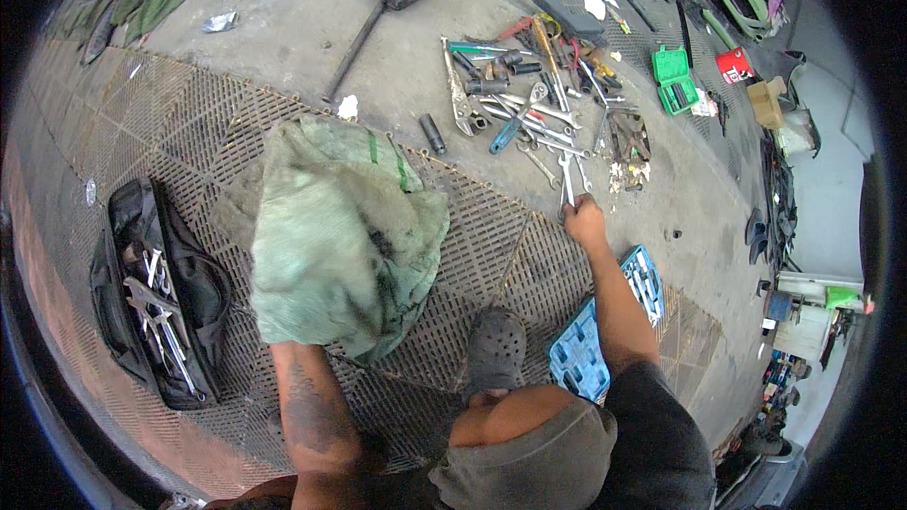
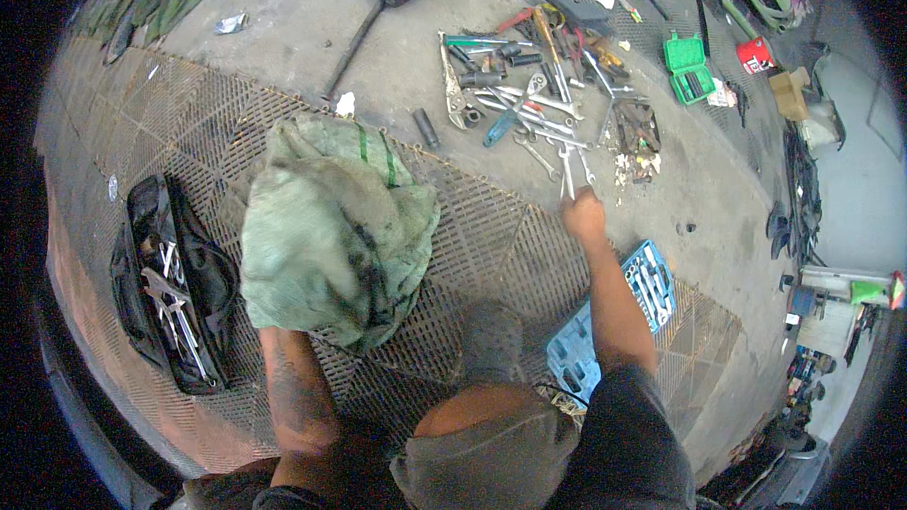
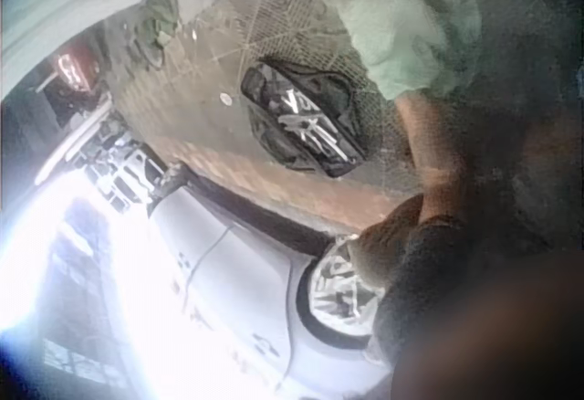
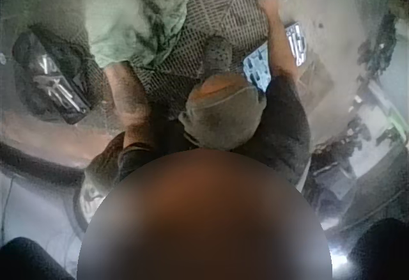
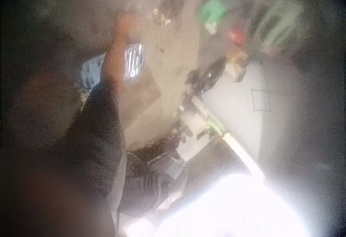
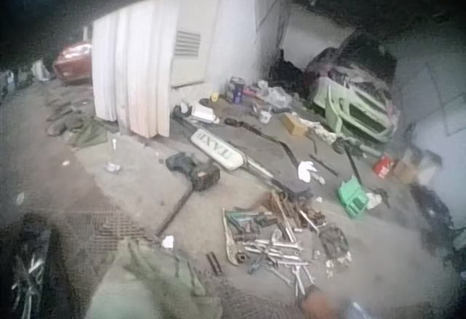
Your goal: The person sits on the floor and wipes various metal tools, including wrenches, sockets, and pliers, with a green cloth. They place the cleaned tools into a black tool bag. The person also wipes a cordless impact wrench before placing it in the bag.
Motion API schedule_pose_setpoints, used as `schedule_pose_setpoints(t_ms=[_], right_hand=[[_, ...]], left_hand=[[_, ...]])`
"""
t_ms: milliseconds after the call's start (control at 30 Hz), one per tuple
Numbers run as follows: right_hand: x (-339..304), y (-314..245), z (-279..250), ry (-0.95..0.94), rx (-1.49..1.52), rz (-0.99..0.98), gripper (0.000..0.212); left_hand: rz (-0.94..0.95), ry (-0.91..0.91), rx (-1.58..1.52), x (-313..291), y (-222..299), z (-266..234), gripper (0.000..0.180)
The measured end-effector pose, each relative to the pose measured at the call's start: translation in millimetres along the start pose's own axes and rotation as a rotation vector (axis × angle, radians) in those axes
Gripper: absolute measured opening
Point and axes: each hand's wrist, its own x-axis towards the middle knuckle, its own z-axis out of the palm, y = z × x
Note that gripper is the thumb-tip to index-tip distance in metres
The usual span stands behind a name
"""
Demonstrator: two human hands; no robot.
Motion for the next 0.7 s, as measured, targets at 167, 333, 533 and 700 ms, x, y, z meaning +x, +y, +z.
schedule_pose_setpoints(t_ms=[167, 333, 533, 700], right_hand=[[-53.5, -105.6, -71.1, -0.518, 1.452, 0.562, 0.019], [-144.4, -257.4, -67.2, -0.676, 1.12, 0.139, 0.027], [-163.3, -284.3, -58.4, -0.692, 0.744, -0.389, 0.027], [-178.7, -285.1, -94.9, -0.548, 0.709, -0.484, 0.023]], left_hand=[[-0.226, 0.006, -0.403, -9.9, 79.5, 21.4, 0.037], [0.035, -0.179, -0.184, -18.9, 114.4, 61.9, 0.049], [-1.018, 0.132, -1.67, 14.9, 106.7, 39.3, 0.033], [-1.272, 0.361, -2.082, 69.0, 68.8, -19.8, 0.046]])
